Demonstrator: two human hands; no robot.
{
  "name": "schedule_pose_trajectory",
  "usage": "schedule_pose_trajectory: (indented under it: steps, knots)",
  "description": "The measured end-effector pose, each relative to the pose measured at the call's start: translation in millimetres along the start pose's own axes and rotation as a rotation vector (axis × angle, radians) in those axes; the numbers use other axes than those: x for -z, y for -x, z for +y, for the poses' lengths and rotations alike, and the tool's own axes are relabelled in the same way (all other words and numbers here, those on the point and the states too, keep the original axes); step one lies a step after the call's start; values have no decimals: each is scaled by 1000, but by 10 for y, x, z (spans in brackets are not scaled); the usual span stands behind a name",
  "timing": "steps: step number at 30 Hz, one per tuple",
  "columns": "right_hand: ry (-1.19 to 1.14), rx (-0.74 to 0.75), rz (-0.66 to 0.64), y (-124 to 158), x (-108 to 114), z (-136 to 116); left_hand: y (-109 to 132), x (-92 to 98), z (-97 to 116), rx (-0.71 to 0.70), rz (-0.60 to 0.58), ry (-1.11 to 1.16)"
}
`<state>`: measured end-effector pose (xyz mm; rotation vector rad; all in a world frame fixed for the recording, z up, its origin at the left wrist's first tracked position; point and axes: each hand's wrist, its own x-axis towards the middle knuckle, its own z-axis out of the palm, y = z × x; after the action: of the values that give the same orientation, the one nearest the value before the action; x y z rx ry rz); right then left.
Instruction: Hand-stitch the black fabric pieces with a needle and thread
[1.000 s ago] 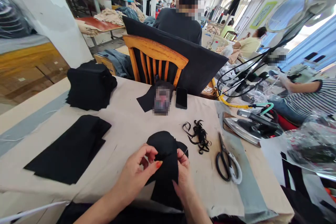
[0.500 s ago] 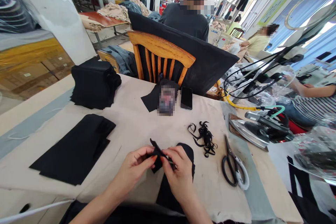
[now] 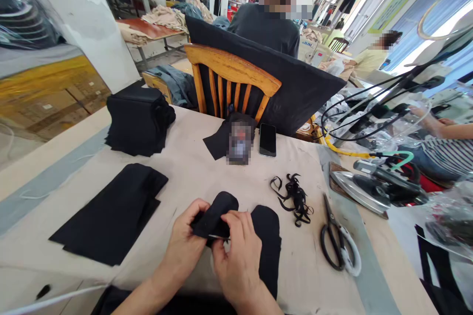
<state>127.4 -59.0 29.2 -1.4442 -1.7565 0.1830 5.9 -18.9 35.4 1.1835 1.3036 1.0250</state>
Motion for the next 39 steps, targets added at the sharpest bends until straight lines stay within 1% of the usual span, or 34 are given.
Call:
schedule_pose_trajectory:
  steps: [2,4,7,11,14,17,19,20,22,24,26,29,31,35,39]
  knots:
    - [-26,12,19,-33,-12,29,-17,10,-6,-11,22,13]
    - [-103,33,22,-54,-15,38,-31,20,-18,0,36,29]
    - [-168,31,34,-59,-44,8,-39,29,-38,18,40,44]
    - [-98,-22,32,-81,-116,-30,-32,49,-83,13,58,19]
    - [-45,-59,41,-122,-141,-28,-46,67,-161,-23,119,-69]
    - [-65,4,109,-141,-149,-28,-100,78,-237,-60,145,-121]
    - [-79,67,147,-130,-162,-29,-145,80,-247,-73,111,-74]
    - [-79,85,147,-120,-170,-27,-163,79,-236,-81,87,-48]
    - [-74,67,132,-108,-182,-16,-177,69,-184,-89,49,-5]
    - [-65,23,124,-119,-177,-4,-157,52,-114,-103,43,40]
    - [-56,3,128,-155,-148,-5,-117,35,-50,-147,48,94]
    - [-66,76,163,-221,-89,-42,-66,37,0,-216,53,129]
    - [-100,141,205,-247,-64,-79,-49,63,3,-226,83,127]
    - [-170,189,234,-243,-72,-138,-42,127,2,-182,151,105]
    - [-241,256,243,-236,-100,-166,-58,130,36,-140,107,229]
